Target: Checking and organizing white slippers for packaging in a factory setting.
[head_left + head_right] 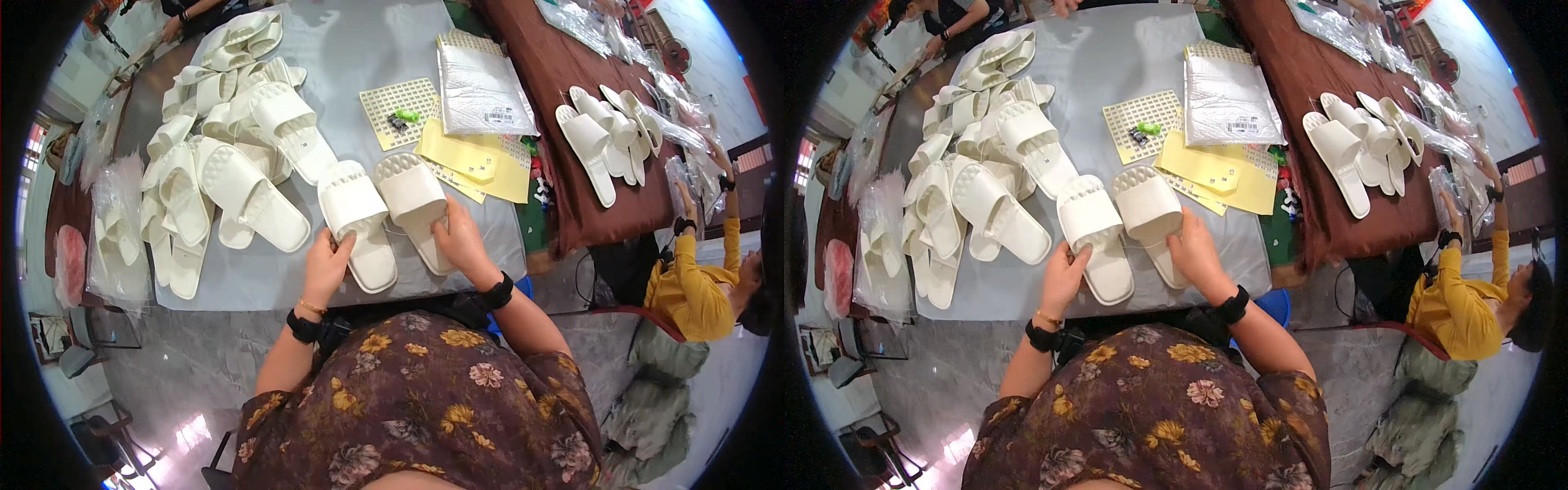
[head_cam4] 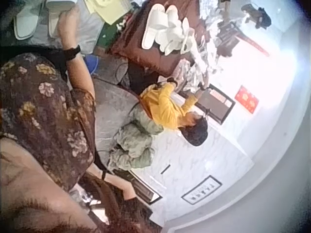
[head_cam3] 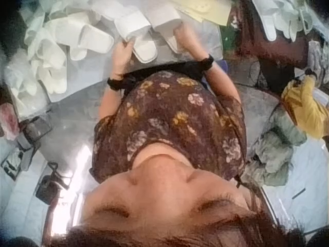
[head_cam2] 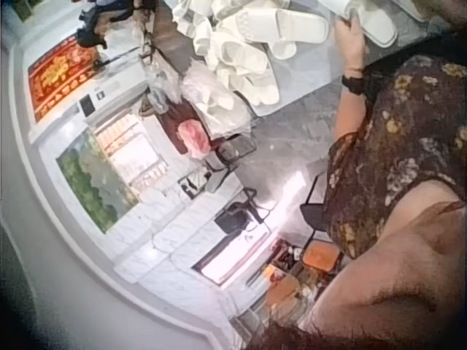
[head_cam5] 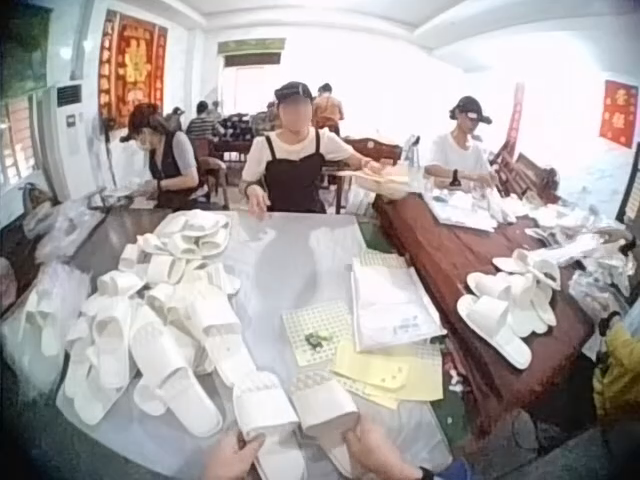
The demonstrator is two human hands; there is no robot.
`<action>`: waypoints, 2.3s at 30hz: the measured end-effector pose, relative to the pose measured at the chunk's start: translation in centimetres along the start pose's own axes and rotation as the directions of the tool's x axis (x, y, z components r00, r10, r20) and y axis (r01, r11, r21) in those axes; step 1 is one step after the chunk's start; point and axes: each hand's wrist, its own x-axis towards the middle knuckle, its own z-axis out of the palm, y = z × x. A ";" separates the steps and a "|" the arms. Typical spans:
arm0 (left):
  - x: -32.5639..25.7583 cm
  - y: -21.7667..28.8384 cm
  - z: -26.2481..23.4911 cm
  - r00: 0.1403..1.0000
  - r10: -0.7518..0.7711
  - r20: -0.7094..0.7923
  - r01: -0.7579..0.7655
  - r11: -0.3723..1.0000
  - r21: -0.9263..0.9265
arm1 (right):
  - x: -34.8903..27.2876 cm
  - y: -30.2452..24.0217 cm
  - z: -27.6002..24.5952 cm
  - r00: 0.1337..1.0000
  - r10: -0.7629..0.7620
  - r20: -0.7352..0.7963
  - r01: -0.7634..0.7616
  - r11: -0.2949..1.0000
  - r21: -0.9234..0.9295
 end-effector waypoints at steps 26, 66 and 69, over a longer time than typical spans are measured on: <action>0.1 1.5 6.8 0.615 0.607 0.503 -0.749 0.251 0.613 | -0.9 -1.5 -1.3 0.987 -0.089 0.133 0.098 0.993 -0.065; -0.2 1.7 6.9 0.661 0.521 0.540 -0.732 0.292 0.615 | -0.6 -0.9 -0.7 0.958 -0.165 0.235 0.229 0.931 -0.284; -0.2 1.8 6.7 0.663 0.522 0.536 -0.731 0.301 0.612 | -0.6 -0.9 -1.4 0.957 -0.181 0.226 0.220 0.962 -0.160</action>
